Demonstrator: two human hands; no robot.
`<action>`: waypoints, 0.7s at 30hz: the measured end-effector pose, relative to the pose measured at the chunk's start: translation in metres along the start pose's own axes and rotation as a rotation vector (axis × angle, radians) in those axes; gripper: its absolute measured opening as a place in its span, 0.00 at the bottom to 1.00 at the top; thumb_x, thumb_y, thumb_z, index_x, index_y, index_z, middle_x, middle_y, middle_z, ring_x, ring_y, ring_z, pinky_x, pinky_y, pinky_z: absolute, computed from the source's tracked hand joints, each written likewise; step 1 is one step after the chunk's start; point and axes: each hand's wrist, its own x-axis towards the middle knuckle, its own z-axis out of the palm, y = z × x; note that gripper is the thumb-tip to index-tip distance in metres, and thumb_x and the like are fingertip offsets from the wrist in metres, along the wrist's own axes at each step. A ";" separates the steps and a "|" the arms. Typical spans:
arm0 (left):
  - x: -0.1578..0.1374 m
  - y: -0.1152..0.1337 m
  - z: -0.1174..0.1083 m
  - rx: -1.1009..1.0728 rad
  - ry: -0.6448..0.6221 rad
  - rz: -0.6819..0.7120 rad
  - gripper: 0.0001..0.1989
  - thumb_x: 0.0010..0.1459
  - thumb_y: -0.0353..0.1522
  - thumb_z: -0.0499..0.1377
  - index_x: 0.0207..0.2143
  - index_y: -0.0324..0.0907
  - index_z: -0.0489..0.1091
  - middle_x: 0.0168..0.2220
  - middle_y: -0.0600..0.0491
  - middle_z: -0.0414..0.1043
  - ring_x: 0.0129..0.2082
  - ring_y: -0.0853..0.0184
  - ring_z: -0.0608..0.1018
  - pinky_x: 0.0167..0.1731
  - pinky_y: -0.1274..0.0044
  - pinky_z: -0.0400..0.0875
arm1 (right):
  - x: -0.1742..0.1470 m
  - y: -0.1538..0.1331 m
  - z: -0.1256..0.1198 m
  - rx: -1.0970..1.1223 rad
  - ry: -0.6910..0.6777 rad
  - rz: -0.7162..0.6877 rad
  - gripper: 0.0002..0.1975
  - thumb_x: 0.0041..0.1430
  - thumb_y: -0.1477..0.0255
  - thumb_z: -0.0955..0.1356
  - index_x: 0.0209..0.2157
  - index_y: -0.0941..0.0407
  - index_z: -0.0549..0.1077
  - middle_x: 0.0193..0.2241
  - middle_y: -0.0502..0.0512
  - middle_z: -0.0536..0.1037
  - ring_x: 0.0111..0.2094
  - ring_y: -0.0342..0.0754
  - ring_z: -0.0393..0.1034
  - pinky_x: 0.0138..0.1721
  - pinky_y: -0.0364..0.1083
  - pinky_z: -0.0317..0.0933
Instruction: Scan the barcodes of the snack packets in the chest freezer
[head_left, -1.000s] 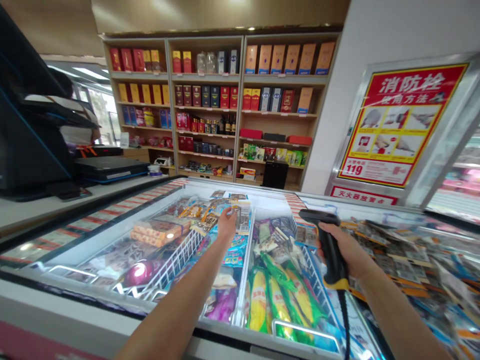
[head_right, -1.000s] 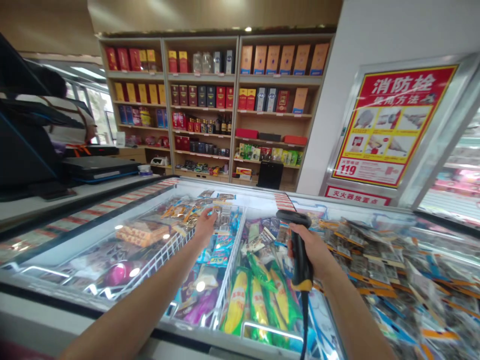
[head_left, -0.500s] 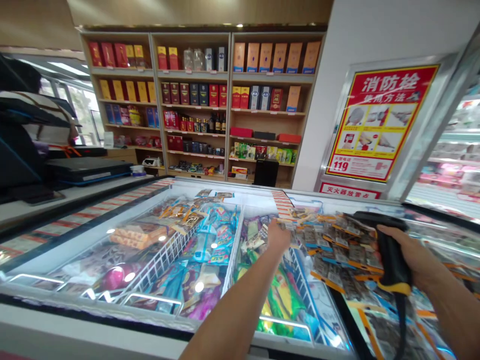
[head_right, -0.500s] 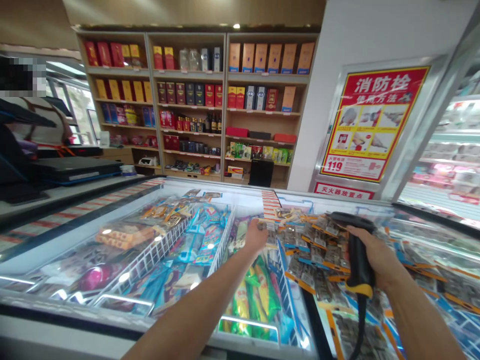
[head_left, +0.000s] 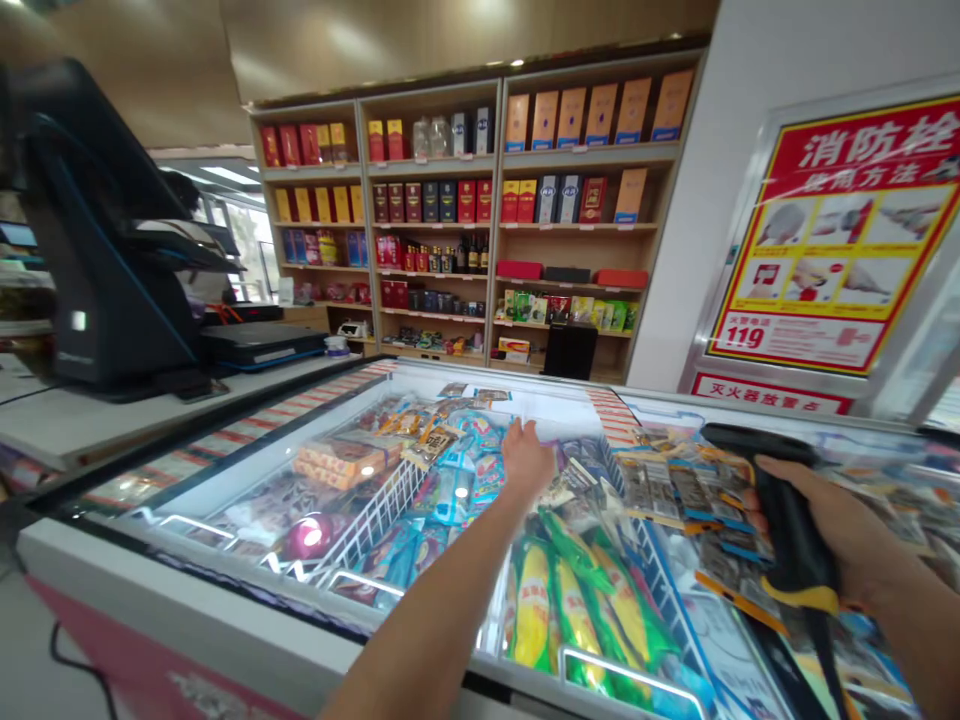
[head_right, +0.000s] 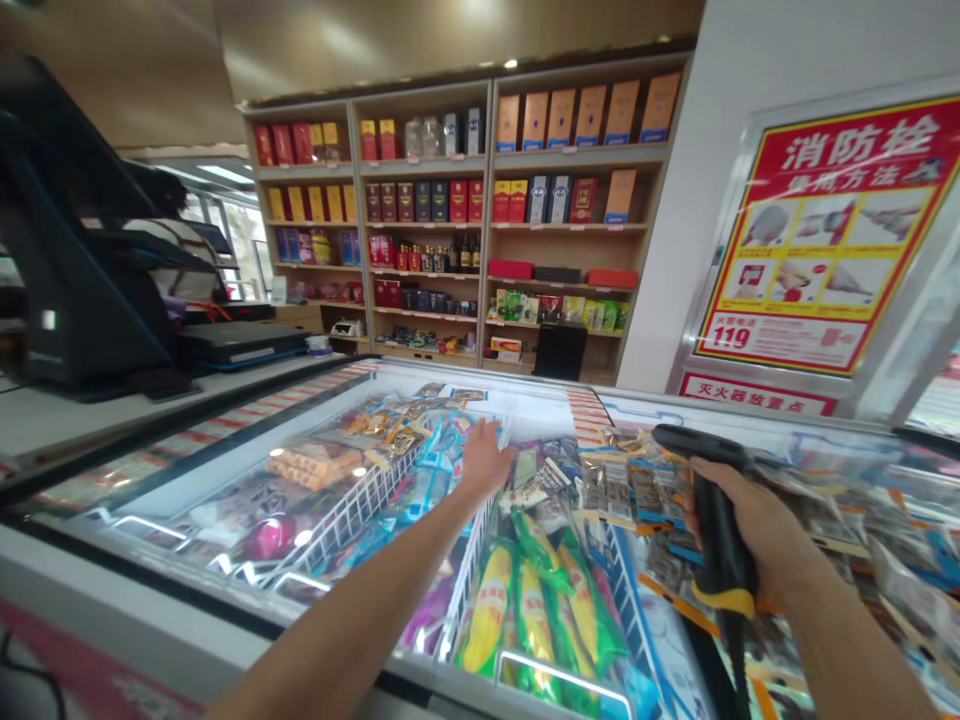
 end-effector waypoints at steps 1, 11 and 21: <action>0.003 -0.018 -0.013 0.087 0.038 -0.004 0.23 0.48 0.30 0.51 0.49 0.37 0.58 0.56 0.42 0.52 0.56 0.58 0.55 0.52 0.67 0.50 | -0.001 -0.001 0.011 0.002 -0.047 0.008 0.08 0.48 0.69 0.64 0.21 0.58 0.65 0.12 0.51 0.68 0.11 0.43 0.62 0.10 0.41 0.58; 0.002 -0.120 -0.066 0.309 -0.027 0.140 0.13 0.52 0.31 0.50 0.41 0.42 0.64 0.44 0.48 0.66 0.48 0.63 0.65 0.47 0.72 0.57 | -0.010 0.000 0.112 0.017 -0.282 0.034 0.08 0.49 0.67 0.64 0.24 0.57 0.64 0.12 0.48 0.68 0.12 0.40 0.62 0.11 0.38 0.56; 0.002 -0.120 -0.060 0.200 -0.114 0.218 0.17 0.55 0.39 0.44 0.42 0.45 0.65 0.45 0.47 0.66 0.48 0.59 0.66 0.46 0.66 0.58 | -0.013 0.025 0.145 -0.016 -0.394 0.085 0.09 0.50 0.66 0.63 0.24 0.58 0.64 0.12 0.47 0.68 0.11 0.40 0.61 0.10 0.37 0.54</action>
